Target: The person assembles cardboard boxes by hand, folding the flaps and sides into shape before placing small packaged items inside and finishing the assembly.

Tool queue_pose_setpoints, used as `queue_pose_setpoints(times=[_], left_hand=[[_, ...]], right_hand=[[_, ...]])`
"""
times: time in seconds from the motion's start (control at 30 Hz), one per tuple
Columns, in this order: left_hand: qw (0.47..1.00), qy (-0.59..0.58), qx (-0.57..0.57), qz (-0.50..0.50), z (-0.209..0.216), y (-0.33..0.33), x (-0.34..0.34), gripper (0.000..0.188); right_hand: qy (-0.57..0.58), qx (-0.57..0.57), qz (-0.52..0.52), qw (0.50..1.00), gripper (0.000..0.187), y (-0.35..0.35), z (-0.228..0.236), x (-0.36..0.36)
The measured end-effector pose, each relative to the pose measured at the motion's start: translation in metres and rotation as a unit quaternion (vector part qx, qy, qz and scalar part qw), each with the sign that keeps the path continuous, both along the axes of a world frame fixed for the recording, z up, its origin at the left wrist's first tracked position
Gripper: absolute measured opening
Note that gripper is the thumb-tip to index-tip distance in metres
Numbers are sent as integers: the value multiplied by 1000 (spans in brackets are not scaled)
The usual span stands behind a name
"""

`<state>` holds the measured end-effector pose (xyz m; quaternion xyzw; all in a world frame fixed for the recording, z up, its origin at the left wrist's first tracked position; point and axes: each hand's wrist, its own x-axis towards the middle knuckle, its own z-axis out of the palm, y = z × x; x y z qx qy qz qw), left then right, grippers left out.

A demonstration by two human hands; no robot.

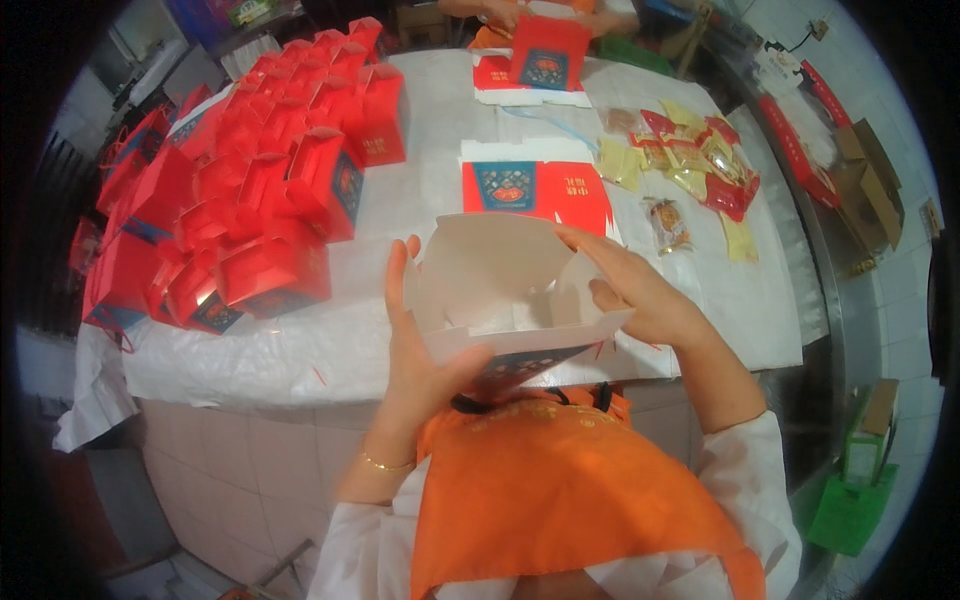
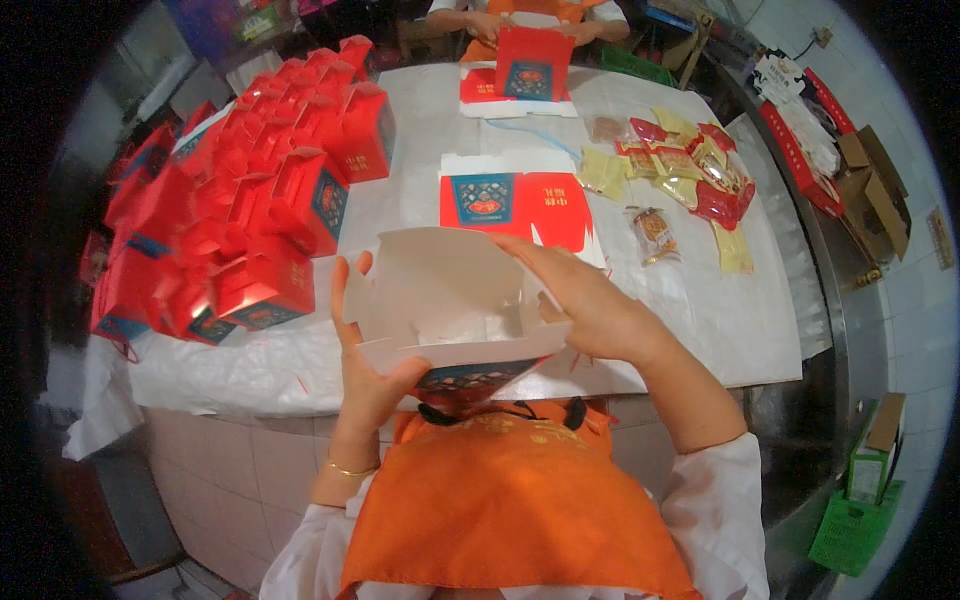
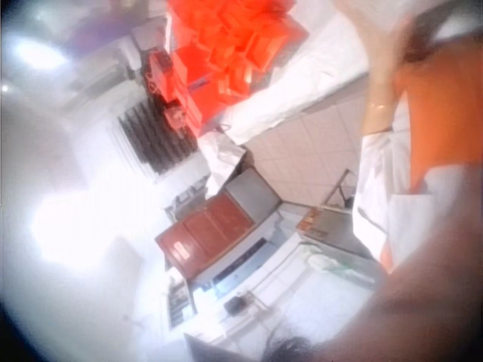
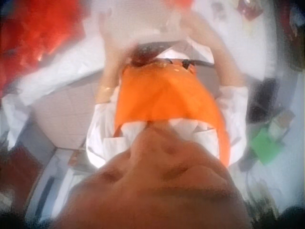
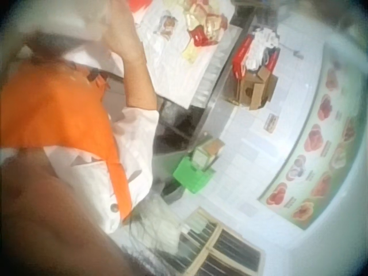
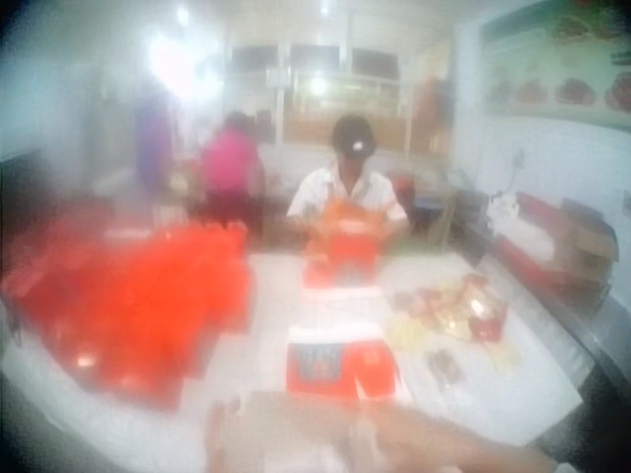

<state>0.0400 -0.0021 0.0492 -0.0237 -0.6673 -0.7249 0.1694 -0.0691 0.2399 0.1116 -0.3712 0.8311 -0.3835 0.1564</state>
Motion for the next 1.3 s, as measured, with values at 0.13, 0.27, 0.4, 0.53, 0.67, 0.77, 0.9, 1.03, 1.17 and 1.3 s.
queue_pose_setpoints(times=[0.13,0.27,0.4,0.53,0.67,0.77,0.9,1.03,1.17,1.3], left_hand=[[1000,8,-18,10,10,-2,-8,128],[1000,-25,10,5,14,-10,-8,116],[998,-56,17,22,20,-5,-6,110],[997,-71,-12,41,19,-6,-6,106],[994,-91,41,51,7,-9,-4,100],[991,-115,38,60,0,-12,-3,93],[989,-130,-15,66,-1,-16,-5,88],[977,-88,-140,135,1,-14,-3,84],[939,-72,-291,172,11,-10,-3,72],[925,-14,-322,200,15,-2,-7,57]], right_hand=[[11,-8,12,1000,71,-4,1,0],[-41,-27,-8,999,68,-2,-1,-3],[-137,-95,-7,986,70,1,-8,-6],[-177,-229,18,957,75,10,-39,-12],[-185,-229,4,956,76,8,-43,-8],[-152,-173,-42,972,73,2,-53,-4],[-138,-228,-137,954,62,-18,-51,13],[6,-241,-184,953,55,-28,-55,22],[166,-162,-151,961,55,-27,-56,26],[174,-172,-109,964,49,-25,-48,25]])
